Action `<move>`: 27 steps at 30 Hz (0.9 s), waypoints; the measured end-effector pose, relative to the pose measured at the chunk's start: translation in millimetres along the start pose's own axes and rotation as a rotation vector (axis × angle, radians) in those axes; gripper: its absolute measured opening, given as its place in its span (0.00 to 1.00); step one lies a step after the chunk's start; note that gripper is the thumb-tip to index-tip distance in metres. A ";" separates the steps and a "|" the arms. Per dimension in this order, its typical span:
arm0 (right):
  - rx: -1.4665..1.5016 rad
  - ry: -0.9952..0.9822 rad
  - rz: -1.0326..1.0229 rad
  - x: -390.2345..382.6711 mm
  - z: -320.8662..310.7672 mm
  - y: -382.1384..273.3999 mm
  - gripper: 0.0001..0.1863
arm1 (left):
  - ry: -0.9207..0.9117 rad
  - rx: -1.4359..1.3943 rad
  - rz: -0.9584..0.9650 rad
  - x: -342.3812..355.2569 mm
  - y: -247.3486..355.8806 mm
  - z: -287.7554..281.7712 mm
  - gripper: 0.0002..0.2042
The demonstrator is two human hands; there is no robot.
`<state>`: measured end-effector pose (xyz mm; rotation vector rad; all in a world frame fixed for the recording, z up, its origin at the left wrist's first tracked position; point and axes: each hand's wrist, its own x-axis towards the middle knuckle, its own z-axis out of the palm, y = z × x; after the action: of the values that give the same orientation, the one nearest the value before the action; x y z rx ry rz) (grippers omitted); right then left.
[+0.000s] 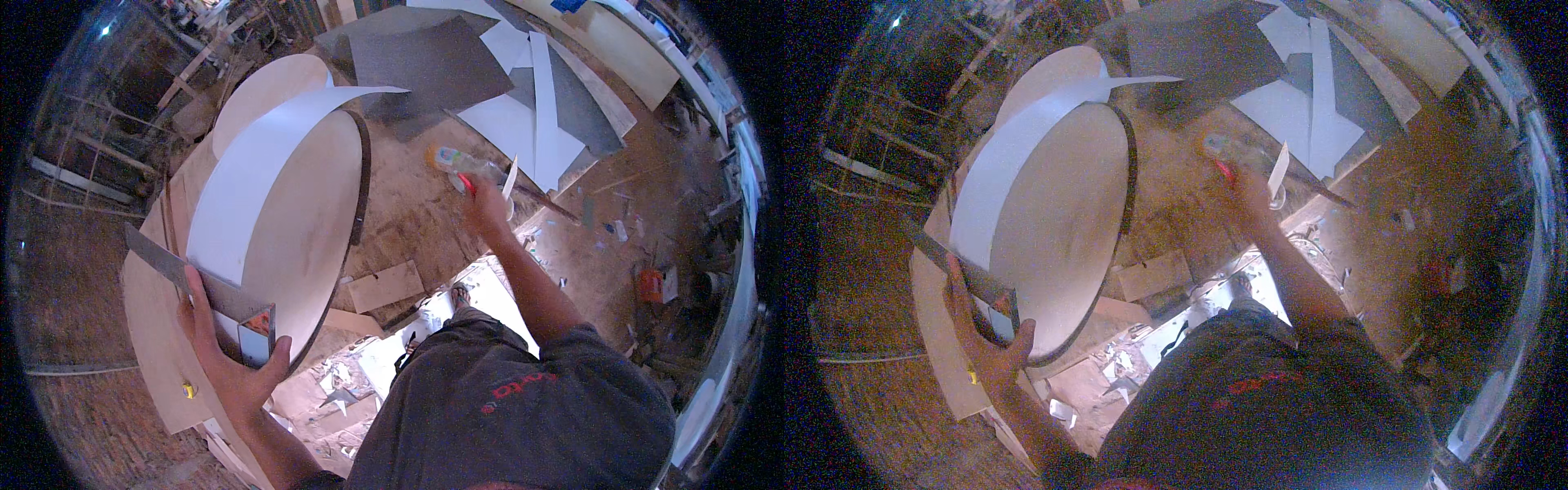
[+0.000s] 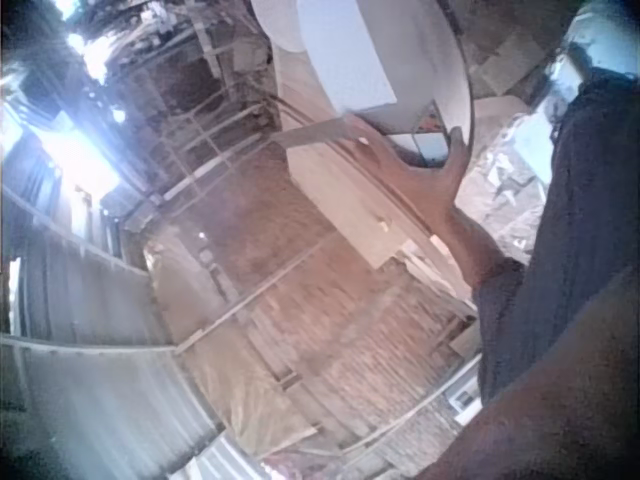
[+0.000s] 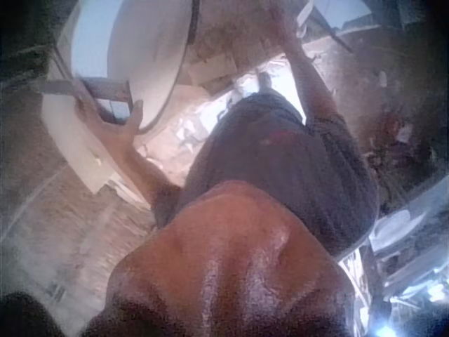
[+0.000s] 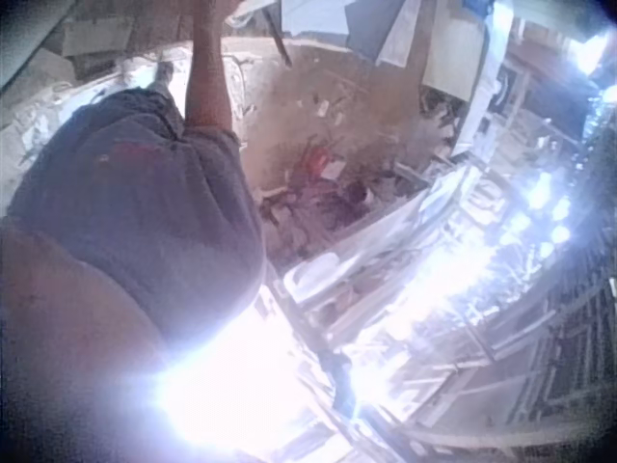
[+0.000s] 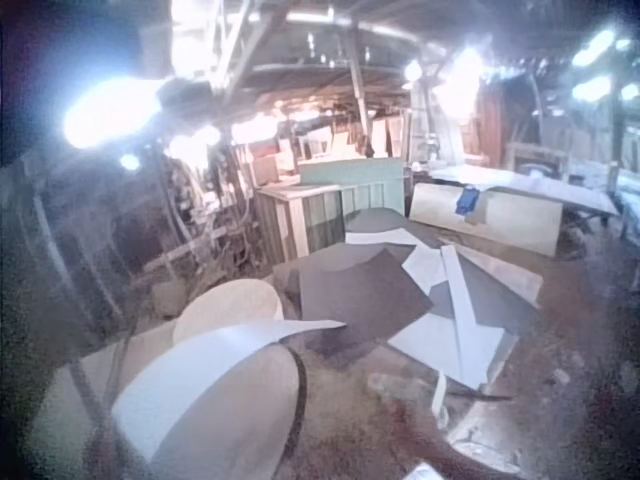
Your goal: The person uses a template and pencil to mark a curved line on a circular wooden disc, then uses a hammer and a curved metal tool to cut along the marked line, removing a strip of wood to shape the disc.
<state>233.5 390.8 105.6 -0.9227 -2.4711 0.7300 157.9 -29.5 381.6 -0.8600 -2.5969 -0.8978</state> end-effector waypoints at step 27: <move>-1.511 -0.600 -0.726 319.0 48.8 57.9 0.18 | -0.014 0.072 -0.091 23.2 32.7 10.7 0.66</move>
<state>11.8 632.0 91.3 0.0316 -3.3107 -1.4808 159.1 8.4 398.5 -0.7372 -2.6810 -0.8184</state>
